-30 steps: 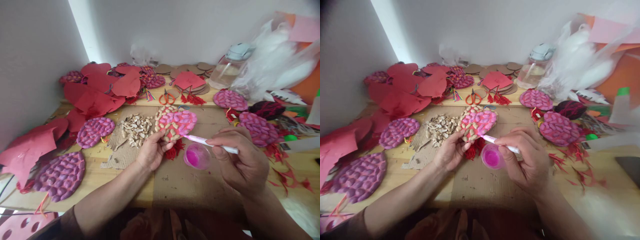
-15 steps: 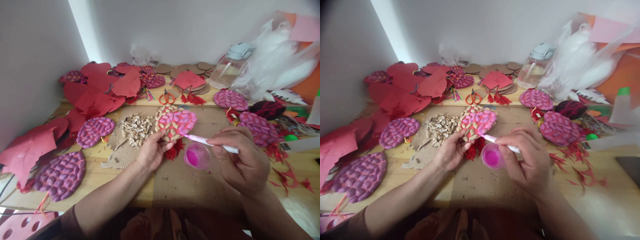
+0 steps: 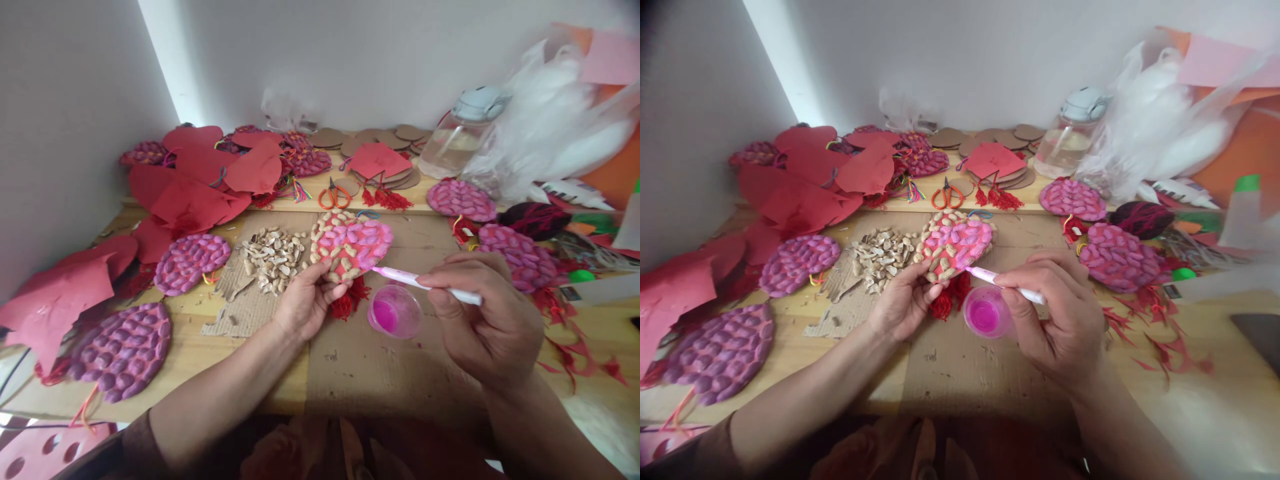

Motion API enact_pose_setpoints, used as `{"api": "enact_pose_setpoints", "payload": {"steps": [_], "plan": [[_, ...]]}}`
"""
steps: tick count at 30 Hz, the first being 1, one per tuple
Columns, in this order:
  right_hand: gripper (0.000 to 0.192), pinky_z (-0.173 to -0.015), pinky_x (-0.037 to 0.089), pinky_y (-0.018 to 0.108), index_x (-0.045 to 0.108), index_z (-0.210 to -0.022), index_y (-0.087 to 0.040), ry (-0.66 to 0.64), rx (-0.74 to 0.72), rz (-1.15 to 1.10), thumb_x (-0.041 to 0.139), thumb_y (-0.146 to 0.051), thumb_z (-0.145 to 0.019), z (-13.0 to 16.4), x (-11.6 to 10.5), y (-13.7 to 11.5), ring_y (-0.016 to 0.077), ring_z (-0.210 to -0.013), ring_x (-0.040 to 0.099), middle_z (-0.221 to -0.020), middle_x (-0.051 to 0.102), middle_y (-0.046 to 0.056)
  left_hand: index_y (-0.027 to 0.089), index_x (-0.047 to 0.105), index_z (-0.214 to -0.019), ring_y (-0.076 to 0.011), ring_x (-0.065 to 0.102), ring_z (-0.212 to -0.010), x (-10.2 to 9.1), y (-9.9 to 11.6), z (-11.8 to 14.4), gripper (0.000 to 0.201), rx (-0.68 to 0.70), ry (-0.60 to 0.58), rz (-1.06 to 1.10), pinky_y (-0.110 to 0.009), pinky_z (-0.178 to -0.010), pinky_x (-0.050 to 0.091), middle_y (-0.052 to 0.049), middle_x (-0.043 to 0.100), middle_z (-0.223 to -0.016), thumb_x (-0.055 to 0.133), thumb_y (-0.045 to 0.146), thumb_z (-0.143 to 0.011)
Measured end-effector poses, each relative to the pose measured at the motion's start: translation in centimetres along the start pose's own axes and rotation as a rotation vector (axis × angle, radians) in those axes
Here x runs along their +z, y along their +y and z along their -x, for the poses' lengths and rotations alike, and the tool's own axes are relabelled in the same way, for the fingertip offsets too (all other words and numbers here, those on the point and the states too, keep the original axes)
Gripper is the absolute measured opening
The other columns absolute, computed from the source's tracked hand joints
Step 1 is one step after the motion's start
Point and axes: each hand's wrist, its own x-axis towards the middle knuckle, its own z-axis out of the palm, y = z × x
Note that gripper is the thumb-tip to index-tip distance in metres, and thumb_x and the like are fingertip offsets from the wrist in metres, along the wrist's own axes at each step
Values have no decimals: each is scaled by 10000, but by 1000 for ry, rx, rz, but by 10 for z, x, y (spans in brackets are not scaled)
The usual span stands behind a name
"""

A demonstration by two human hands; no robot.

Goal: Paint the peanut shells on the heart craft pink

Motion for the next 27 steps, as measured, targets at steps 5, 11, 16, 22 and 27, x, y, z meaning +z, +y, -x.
{"api": "enact_pose_setpoints", "payload": {"steps": [5, 11, 16, 22, 27], "plan": [[277, -887, 546, 472, 730, -1102, -285, -35, 14, -12, 706, -87, -910, 1, 0, 0, 247, -925, 669, -893, 757, 9, 85, 701, -912, -133, 728, -513, -1, -1, 0, 196, -6, 4, 11, -154, -498, 597, -63, 742, -662, 539, 65, -1021], [280, -858, 537, 493, 737, -1104, -318, 36, 67, 12, 699, -106, -925, 2, 0, 0, 270, -915, 669, -890, 752, 23, 91, 704, -918, -143, 733, -507, 0, -1, 0, 186, -13, 2, 17, -158, -486, 598, -73, 756, -681, 545, 57, -1008], [258, -840, 538, 476, 742, -1103, -304, 2, 92, -46, 696, -118, -930, 3, 0, 3, 269, -932, 671, -902, 740, 30, 97, 699, -925, -142, 726, -503, -1, -1, 0, 153, -6, 5, 12, -162, -489, 602, -71, 748, -676, 566, 67, -993], [211, -881, 542, 476, 748, -1083, -279, 69, 99, -3, 700, -143, -929, 3, 1, 5, 259, -939, 671, -894, 737, 24, 89, 706, -945, -148, 724, -515, 0, 0, 1, 136, -7, 14, 4, -176, -500, 604, -76, 748, -689, 575, 59, -964], [238, -889, 539, 457, 729, -1082, -281, 11, 29, 14, 706, -117, -911, 1, 1, 3, 246, -937, 679, -898, 758, 10, 97, 704, -935, -152, 726, -522, 1, 0, 2, 124, 16, 27, -11, -184, -511, 604, -71, 740, -679, 584, 74, -960]]}}
